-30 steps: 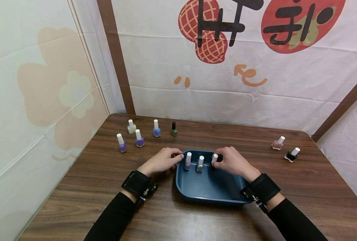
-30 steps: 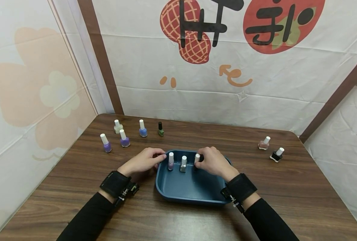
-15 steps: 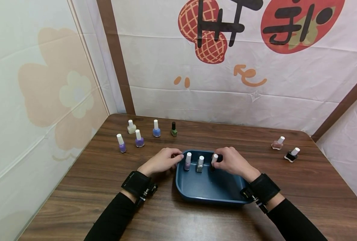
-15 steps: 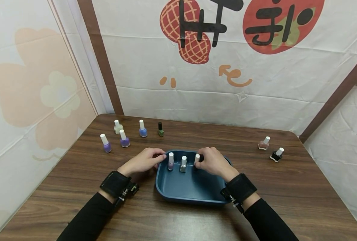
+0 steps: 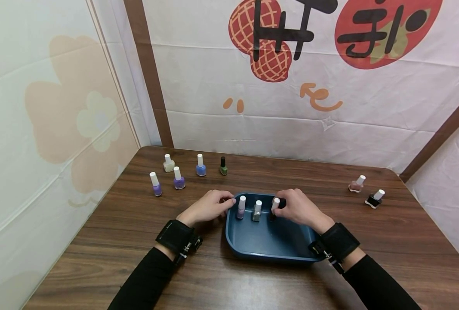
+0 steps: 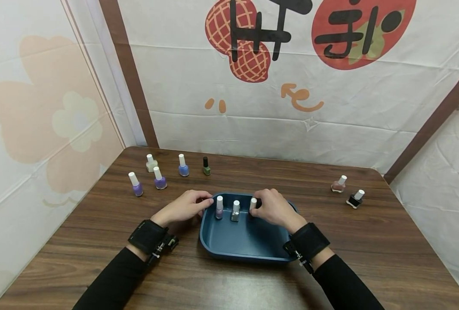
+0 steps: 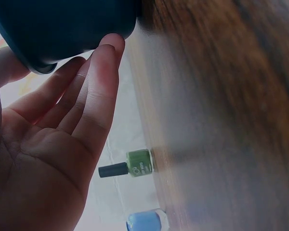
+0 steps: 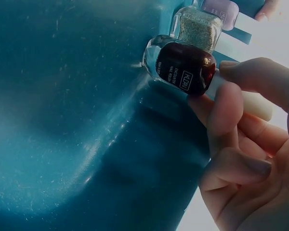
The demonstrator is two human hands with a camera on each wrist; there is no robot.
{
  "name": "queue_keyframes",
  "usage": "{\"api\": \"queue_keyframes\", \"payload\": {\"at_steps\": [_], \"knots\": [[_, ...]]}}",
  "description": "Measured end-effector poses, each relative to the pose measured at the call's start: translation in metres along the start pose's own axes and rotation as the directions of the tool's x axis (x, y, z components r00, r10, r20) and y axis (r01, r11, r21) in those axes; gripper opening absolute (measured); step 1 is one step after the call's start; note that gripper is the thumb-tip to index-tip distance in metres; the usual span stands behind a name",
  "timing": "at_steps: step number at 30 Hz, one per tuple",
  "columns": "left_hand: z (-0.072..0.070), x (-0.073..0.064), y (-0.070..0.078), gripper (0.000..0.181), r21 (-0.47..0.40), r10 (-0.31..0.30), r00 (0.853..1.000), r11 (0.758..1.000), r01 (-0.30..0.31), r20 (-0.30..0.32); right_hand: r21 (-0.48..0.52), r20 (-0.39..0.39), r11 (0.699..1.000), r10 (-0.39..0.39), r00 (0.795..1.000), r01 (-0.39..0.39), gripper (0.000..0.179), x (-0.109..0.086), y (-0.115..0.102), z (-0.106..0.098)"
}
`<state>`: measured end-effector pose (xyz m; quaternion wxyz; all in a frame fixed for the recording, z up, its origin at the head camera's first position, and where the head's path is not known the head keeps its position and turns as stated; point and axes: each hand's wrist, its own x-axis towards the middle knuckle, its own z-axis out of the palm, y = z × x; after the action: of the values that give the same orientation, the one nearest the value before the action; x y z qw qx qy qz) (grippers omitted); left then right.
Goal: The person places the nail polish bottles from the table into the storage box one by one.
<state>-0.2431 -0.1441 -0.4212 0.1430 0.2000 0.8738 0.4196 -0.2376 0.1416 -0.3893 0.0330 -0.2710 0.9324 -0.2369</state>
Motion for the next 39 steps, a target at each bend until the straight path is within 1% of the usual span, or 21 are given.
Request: {"api": "queue_keyframes", "payload": {"at_steps": [8,19,23,26,30,34,39], "knots": [[0.000,0.000,0.000,0.031,0.002,0.001,1.000,1.000,-0.001,0.003,-0.004,-0.003,1.000,-0.002,1.000,0.002,0.014,-0.001,-0.001,-0.002],[0.001,0.002,-0.002,0.029,0.019,0.000,1.000,1.000,0.000,-0.002,0.008,-0.022,1.000,0.022,1.000,-0.022,0.022,-0.002,-0.004,-0.013],[0.001,0.002,-0.002,0.029,0.017,0.000,1.000,1.000,0.000,-0.003,0.037,-0.027,0.999,0.035,0.999,-0.034,0.021,-0.004,-0.004,-0.020],[0.001,0.001,0.000,0.029,0.011,0.002,1.000,1.000,-0.002,-0.004,0.065,-0.046,0.997,0.042,0.998,-0.039,0.019,-0.005,-0.004,-0.026],[0.000,0.001,0.000,0.030,0.010,0.005,1.000,1.000,-0.005,-0.001,0.121,-0.069,0.992,0.048,0.996,-0.039,0.018,-0.005,-0.003,-0.032],[0.000,0.001,0.000,0.029,0.015,-0.009,1.000,1.000,0.008,0.001,0.161,-0.078,0.986,0.050,0.996,-0.037,0.019,-0.007,-0.002,-0.037],[0.001,0.001,0.000,0.029,0.016,-0.020,1.000,1.000,0.020,-0.001,0.169,-0.091,0.984,0.070,0.993,-0.054,0.020,-0.010,0.002,-0.043]]}}
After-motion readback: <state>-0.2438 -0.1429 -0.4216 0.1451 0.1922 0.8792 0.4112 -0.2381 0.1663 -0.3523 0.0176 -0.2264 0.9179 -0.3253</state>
